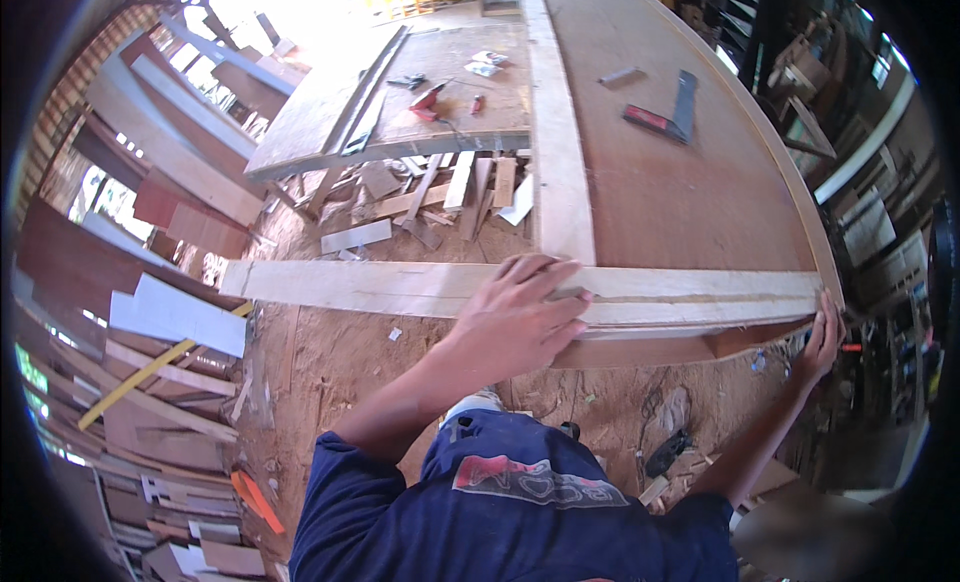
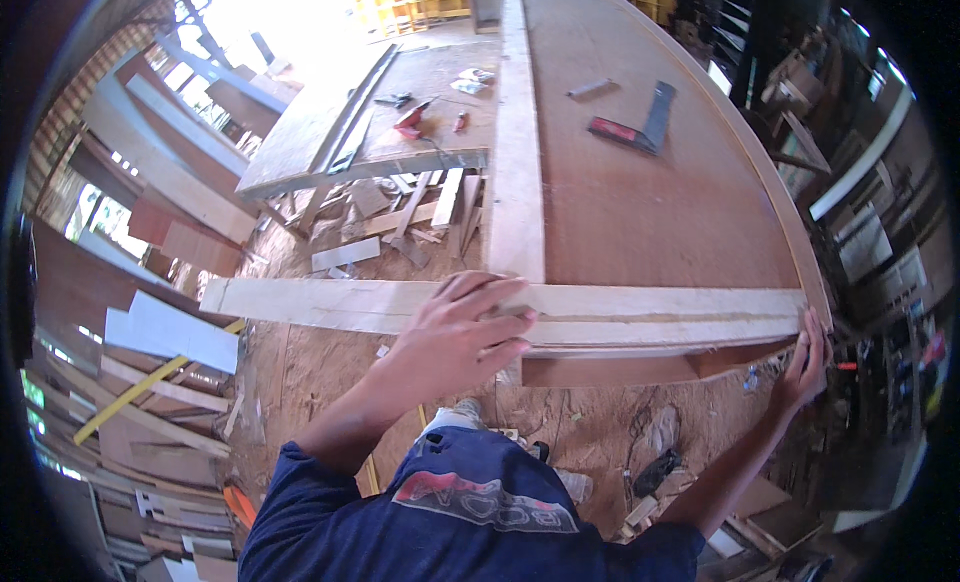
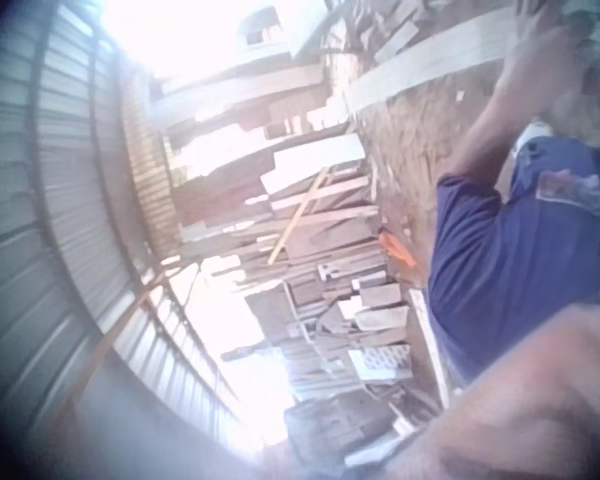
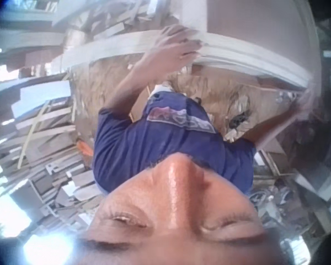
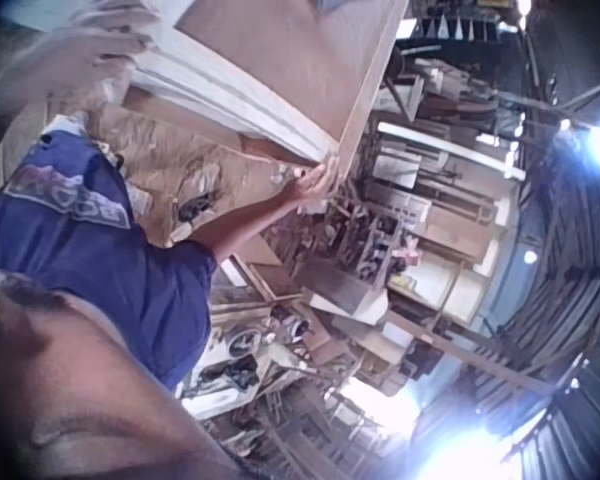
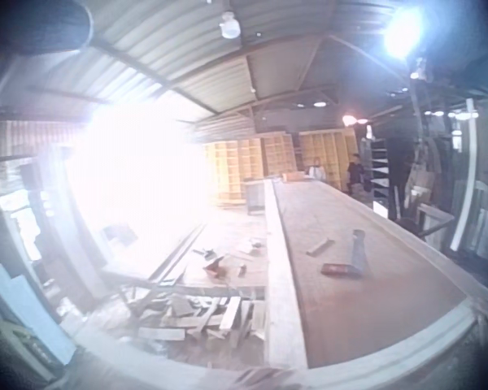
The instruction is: The person measures a wooden board with a square, marks it with a pencil, saws it by hand, and then drills holes into the side of a wooden cabinet using a power drill.
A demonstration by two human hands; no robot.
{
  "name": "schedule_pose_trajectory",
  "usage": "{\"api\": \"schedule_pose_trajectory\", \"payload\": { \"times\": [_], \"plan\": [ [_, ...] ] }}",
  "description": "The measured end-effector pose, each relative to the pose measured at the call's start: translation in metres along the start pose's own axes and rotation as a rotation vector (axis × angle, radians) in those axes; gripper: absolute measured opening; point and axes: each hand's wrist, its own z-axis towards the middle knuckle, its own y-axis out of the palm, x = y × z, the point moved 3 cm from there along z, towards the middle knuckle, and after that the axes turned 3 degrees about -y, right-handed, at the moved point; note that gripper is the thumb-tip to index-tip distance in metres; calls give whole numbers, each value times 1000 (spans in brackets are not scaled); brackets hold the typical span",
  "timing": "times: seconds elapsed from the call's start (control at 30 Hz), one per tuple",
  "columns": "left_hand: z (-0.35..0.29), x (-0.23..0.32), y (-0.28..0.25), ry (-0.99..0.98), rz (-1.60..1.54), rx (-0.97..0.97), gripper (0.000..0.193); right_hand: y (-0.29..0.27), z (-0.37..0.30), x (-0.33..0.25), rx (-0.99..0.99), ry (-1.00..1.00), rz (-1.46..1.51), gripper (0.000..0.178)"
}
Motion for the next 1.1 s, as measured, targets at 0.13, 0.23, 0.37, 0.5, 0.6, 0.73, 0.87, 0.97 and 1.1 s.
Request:
{"api": "schedule_pose_trajectory", "payload": {
  "times": [0.13,0.23,0.37,0.5,0.6,0.73,0.87,0.97,1.1],
  "plan": [
    [-4,-1,-1,-5,12,-27,27,13,1,-29,83,126,-7,34],
    [-3,-4,5,40,4,-35,28,13,0,-26,168,102,-105,34],
    [-3,-5,-1,33,-19,-78,29,12,16,-58,129,-5,-426,31],
    [-2,-9,-1,60,59,-102,30,12,97,-169,-174,-3,-13,28],
    [-1,-16,4,75,58,-117,30,64,171,-258,-587,-30,238,30],
    [1,-14,-2,92,53,-122,34,205,243,-305,-866,-258,-18,30],
    [5,-17,-3,150,40,-194,36,343,281,-279,-650,-430,-34,32],
    [3,-21,-3,133,-4,-164,36,378,292,-295,-641,-453,-108,33],
    [2,-24,-1,129,-64,-217,36,394,293,-319,-676,-624,-383,33]
  ]
}}
